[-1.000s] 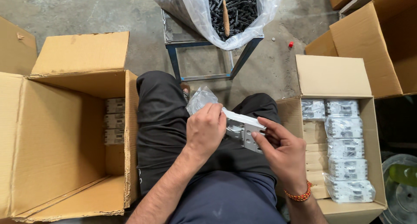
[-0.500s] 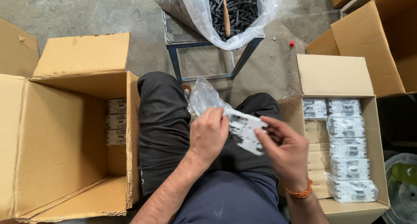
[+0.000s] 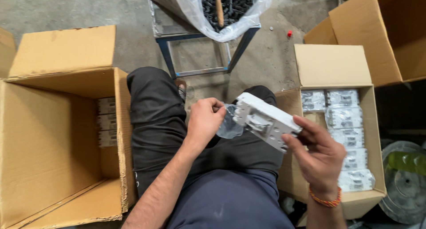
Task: The person sits on the floor between two cardboard boxes and repeatedly unpacks small white electrical components from plastic bags. They use a wooden stick to poke or adjust parts of the component before placing it into the left box. The process is repeated for several units.
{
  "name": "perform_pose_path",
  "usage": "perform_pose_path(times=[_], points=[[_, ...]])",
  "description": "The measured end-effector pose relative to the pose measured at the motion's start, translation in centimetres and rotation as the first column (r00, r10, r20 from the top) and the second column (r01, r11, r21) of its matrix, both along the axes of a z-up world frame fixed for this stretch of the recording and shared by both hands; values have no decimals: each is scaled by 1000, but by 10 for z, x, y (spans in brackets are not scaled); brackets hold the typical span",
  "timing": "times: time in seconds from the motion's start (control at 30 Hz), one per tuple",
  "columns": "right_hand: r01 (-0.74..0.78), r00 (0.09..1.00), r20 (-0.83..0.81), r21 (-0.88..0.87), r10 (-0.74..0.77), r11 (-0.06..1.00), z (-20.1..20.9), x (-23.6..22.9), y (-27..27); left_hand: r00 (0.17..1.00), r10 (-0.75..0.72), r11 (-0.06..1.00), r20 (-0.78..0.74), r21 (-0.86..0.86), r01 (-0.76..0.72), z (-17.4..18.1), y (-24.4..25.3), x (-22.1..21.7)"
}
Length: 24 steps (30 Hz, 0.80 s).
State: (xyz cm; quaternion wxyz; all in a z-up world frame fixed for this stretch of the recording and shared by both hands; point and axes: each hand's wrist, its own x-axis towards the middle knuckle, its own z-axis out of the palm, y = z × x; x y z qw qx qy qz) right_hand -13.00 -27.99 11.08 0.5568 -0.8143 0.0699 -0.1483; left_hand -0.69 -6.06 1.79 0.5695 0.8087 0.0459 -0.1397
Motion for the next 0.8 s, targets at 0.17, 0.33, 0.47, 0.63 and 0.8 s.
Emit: perform_pose_path(times=[0.17, 0.33, 0.47, 0.63, 0.8], points=[[-146, 989, -60, -332, 134, 932, -27, -5, -4, 988, -50, 972, -144, -236, 15, -20, -3, 5], [-291, 928, -362, -549, 91, 783, -42, -10, -7, 979, -63, 998, 192, 7, 63, -29, -17, -14], [-204, 968, -233, -514, 93, 833, -46, -12, -2, 811, -221, 950, 542, 309, 52, -14, -31, -39], [79, 991, -114, 23, -76, 997, -45, -2, 11, 796, -254, 956, 549, 267, 121, 10, -35, -49], [-41, 996, -91, -225, 21, 974, -34, 4, 20, 788, -136, 991, 601, 72, 116, 25, -37, -51]])
